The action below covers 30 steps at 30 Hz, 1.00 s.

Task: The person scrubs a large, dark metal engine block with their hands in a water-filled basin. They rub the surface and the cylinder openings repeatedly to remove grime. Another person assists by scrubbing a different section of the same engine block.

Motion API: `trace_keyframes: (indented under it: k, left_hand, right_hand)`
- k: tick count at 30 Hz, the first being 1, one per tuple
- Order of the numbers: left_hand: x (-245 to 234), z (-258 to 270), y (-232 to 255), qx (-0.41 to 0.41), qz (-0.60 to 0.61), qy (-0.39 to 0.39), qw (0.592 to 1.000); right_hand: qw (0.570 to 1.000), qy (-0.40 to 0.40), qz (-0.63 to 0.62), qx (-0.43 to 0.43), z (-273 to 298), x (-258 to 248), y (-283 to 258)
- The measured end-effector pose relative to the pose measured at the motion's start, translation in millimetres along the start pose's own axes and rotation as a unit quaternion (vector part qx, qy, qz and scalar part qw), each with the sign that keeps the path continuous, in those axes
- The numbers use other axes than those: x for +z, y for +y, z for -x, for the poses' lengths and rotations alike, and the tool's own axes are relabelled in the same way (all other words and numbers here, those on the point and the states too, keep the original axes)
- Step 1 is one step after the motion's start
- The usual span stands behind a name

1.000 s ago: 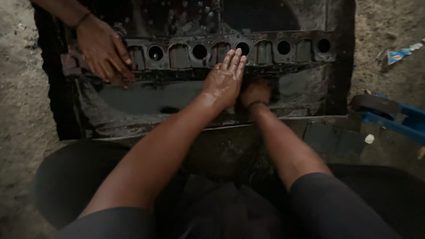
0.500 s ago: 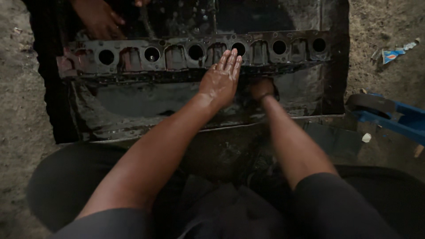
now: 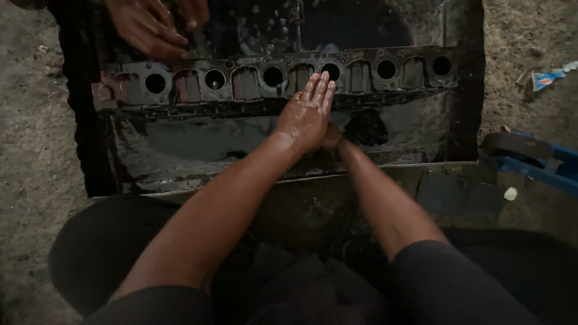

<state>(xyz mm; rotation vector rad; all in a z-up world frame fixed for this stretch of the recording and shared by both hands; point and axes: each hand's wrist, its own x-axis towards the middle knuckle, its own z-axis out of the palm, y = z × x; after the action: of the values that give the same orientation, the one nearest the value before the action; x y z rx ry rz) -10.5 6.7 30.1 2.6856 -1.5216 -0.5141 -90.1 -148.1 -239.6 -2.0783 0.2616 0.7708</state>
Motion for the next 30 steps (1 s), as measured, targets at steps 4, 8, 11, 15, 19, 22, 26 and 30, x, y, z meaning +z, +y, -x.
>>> trace_keyframes:
  k: [4, 8, 11, 15, 19, 22, 26, 30]
  left_hand:
    - [8, -2, -3, 0.001, 0.014, 0.030, 0.999]
    - [10, -6, -3, 0.005, -0.007, 0.019, 1.000]
    - [12, -12, -3, 0.003, -0.016, 0.012, 1.000]
    - [15, -26, 4, -0.024, -0.002, -0.005, 1.000]
    - [6, -26, 9, -0.017, -0.035, -0.045, 0.998]
    - [1, -20, 12, -0.011, -0.057, -0.072, 0.996]
    - [10, -18, 12, -0.021, -0.057, -0.023, 0.998]
    - [14, -19, 17, -0.052, 0.021, 0.013, 0.998]
  right_hand:
    - [0.989, -0.050, -0.129, -0.044, 22, -15, -11]
    - [0.977, -0.054, -0.194, -0.076, 61, -48, -23]
    - [0.979, -0.028, -0.204, -0.013, 100, -90, -38]
    - [0.963, 0.027, -0.238, 0.122, 164, -164, -59]
    - [0.947, 0.227, -0.193, 0.118, 207, -244, -44]
    - [0.913, 0.402, -0.063, 0.000, 215, -301, -22]
    - [0.810, 0.534, 0.234, 0.065, 218, -290, -37]
    - [0.761, 0.551, 0.334, 0.073, 215, -223, -73]
